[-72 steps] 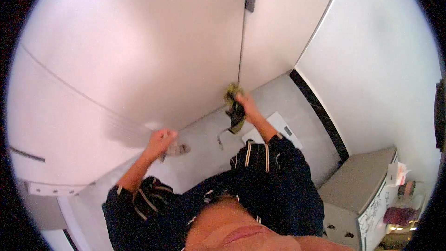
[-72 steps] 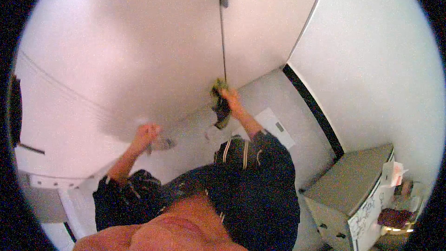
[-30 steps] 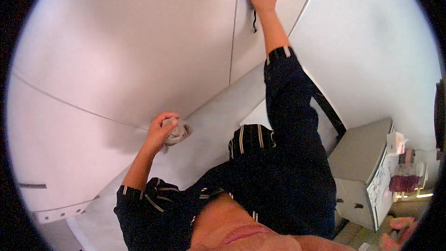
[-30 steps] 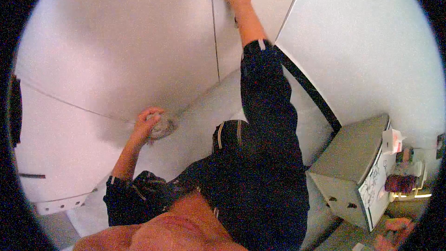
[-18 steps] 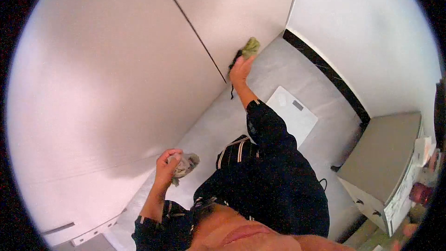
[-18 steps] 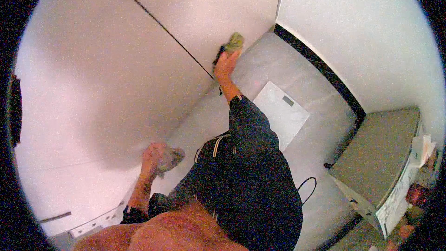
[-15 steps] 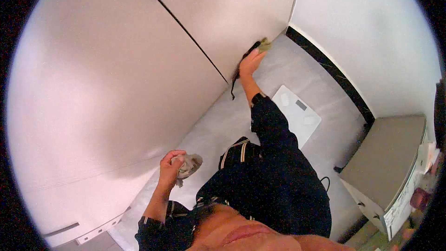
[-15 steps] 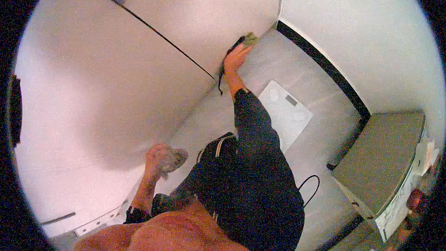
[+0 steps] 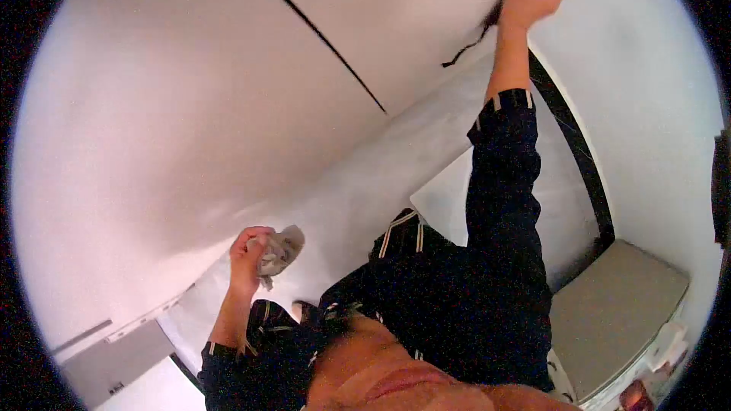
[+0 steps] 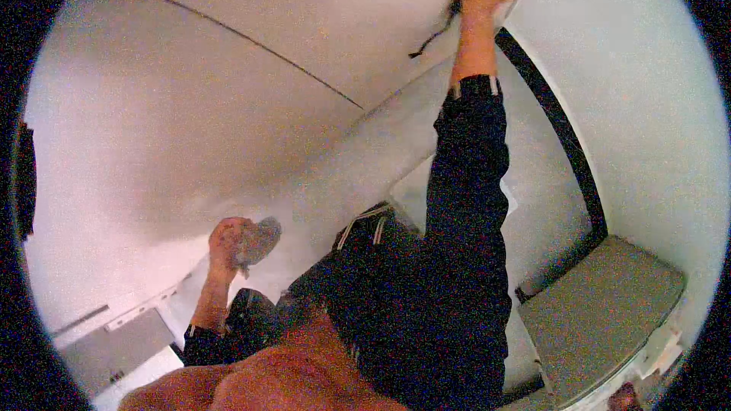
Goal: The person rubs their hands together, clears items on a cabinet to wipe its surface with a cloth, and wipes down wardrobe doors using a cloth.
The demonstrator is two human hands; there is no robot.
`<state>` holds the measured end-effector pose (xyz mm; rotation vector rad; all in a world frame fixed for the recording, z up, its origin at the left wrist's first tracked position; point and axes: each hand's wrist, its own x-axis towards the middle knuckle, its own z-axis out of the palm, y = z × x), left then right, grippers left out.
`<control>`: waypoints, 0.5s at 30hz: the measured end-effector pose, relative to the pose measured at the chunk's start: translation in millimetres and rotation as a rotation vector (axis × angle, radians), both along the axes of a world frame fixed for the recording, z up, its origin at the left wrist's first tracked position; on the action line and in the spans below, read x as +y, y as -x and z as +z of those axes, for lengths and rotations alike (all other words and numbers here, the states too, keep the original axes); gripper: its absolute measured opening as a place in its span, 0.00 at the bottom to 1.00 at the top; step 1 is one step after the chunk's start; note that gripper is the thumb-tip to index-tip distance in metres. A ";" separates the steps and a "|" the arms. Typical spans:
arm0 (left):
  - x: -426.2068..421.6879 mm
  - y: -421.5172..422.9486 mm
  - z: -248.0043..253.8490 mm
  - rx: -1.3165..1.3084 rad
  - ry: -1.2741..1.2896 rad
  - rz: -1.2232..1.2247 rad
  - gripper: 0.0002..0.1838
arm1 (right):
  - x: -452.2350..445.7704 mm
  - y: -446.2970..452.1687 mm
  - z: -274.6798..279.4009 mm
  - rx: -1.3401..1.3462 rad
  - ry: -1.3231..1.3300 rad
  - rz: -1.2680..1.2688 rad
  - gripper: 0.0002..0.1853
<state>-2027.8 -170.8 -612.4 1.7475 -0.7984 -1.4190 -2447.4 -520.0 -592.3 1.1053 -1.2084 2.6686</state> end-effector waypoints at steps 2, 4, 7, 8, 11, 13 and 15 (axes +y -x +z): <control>27.5 -19.9 -2.8 -0.100 0.043 0.031 0.10 | -7.3 8.9 -42.9 -0.044 -0.111 -0.085 0.27; 30.0 -19.5 8.4 -0.140 0.015 0.099 0.09 | -10.8 -0.6 -99.7 -0.094 -0.339 -0.102 0.30; 61.4 -51.8 10.2 -0.102 0.032 0.161 0.09 | 15.5 -51.7 -176.7 -0.337 -0.590 -0.043 0.32; 65.2 -53.0 13.5 -0.114 0.042 0.142 0.09 | 34.2 -78.2 -188.1 -0.440 -0.742 0.020 0.33; 81.8 -54.8 31.8 -0.155 0.048 0.078 0.10 | 59.8 -135.7 -297.6 -0.223 -0.682 -0.058 0.34; 86.7 -65.6 37.0 -0.126 0.079 0.116 0.10 | 73.7 -179.1 -358.3 -0.229 -0.825 0.020 0.33; 93.7 -80.3 32.8 -0.102 0.133 0.144 0.11 | 99.7 -213.2 -346.5 -0.712 -0.953 0.493 0.33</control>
